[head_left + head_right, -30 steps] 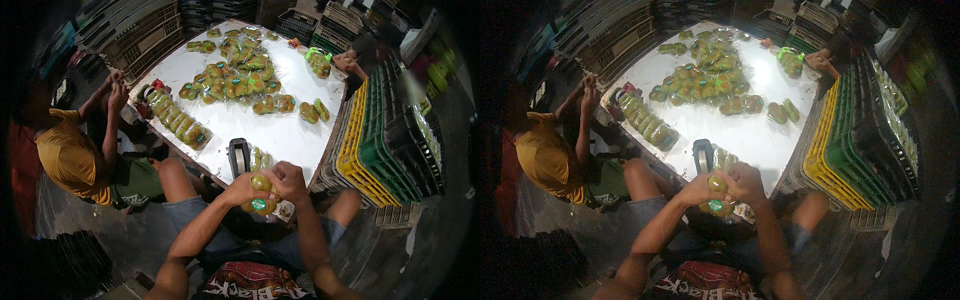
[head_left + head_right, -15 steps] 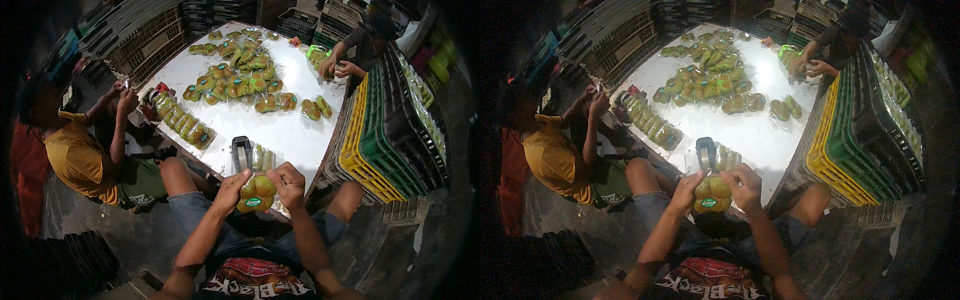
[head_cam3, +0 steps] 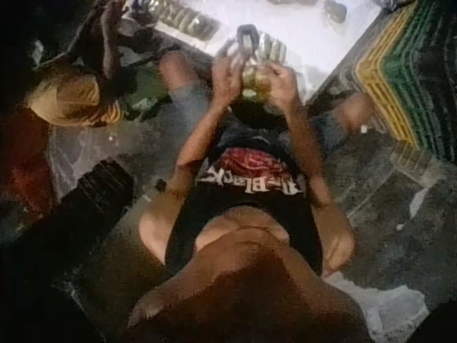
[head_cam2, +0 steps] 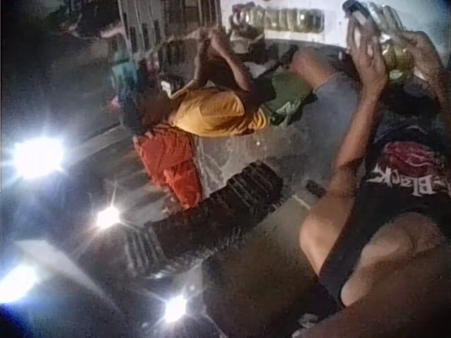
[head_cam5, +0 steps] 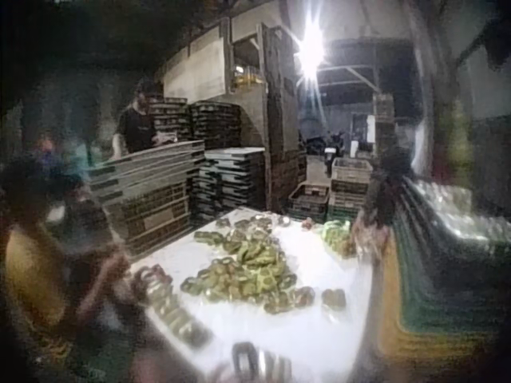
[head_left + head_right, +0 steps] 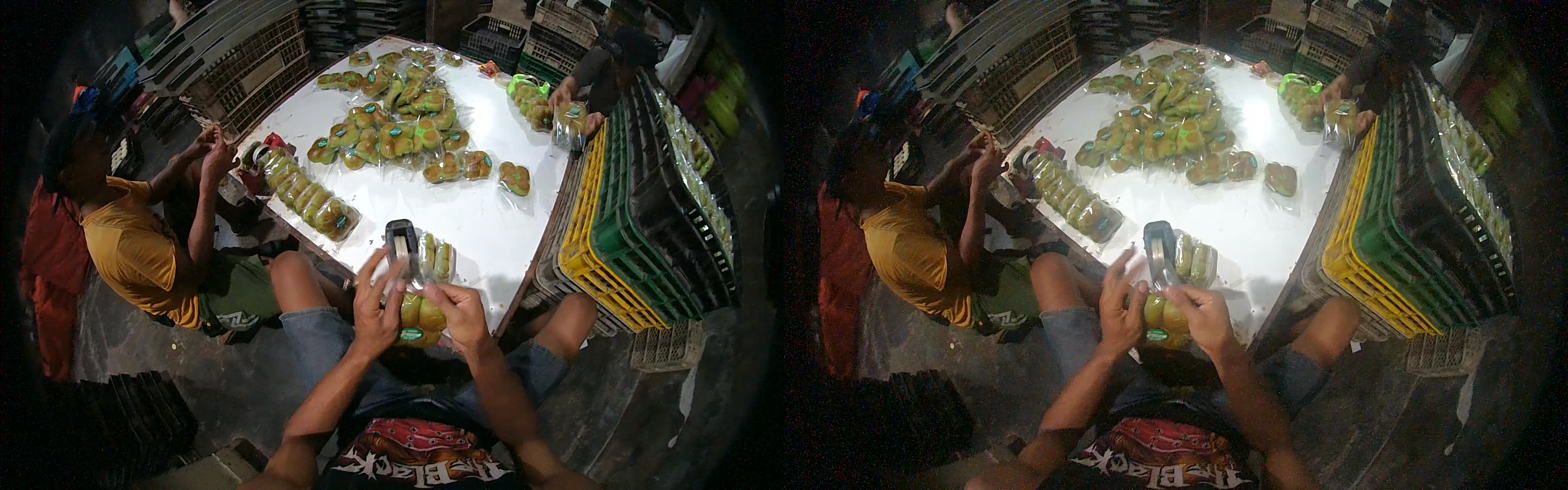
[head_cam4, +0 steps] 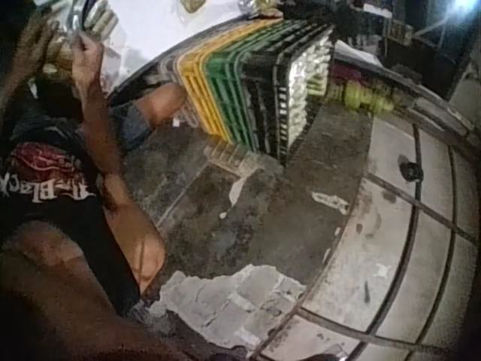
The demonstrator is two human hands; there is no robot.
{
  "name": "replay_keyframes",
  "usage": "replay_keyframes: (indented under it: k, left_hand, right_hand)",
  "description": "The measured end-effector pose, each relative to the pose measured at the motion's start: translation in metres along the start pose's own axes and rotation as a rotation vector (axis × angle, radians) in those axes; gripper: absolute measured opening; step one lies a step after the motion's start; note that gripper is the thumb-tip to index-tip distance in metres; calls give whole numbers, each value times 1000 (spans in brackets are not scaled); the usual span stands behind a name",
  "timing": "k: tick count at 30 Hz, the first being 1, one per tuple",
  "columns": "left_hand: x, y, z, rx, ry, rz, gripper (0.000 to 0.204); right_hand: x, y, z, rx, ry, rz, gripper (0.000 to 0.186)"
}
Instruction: The person packs green mangoes into clear plastic bags, seals them with a handheld heat sealer, and places the finished packages into stacked trays. The person repeats this process continuously while seated at a table with coworkers.
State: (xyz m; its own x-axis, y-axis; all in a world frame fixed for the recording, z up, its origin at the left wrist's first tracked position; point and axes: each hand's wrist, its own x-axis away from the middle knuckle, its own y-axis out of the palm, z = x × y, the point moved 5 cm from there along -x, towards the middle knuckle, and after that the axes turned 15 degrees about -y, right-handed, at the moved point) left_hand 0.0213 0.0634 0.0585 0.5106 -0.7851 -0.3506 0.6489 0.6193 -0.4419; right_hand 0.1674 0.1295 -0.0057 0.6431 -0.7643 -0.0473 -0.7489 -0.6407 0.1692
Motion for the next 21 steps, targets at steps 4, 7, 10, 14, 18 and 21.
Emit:
replay_keyframes:
  k: [4, 7, 10, 14, 18, 21]
  left_hand:
    - [11, 7, 8, 140, 112, -365, 43]
    - [-2, 14, -5, 93, -386, -731, 31]
    - [1, 15, -10, 201, -404, -612, 22]
    - [20, 22, -24, 286, -739, -598, 21]
    - [14, 15, -22, 388, -517, -462, 20]
    - [11, 11, -25, 416, -437, -429, 21]
  right_hand:
    - [6, 19, -32, -506, -324, -2, 48]
    - [8, 6, -48, -204, -480, 146, 49]
    - [11, -11, -49, -95, -398, 144, 36]
    - [15, -17, -28, 231, -242, 325, 19]
    - [20, -3, -60, 746, -626, 132, 12]
    - [14, -4, -66, 587, -536, -63, 13]
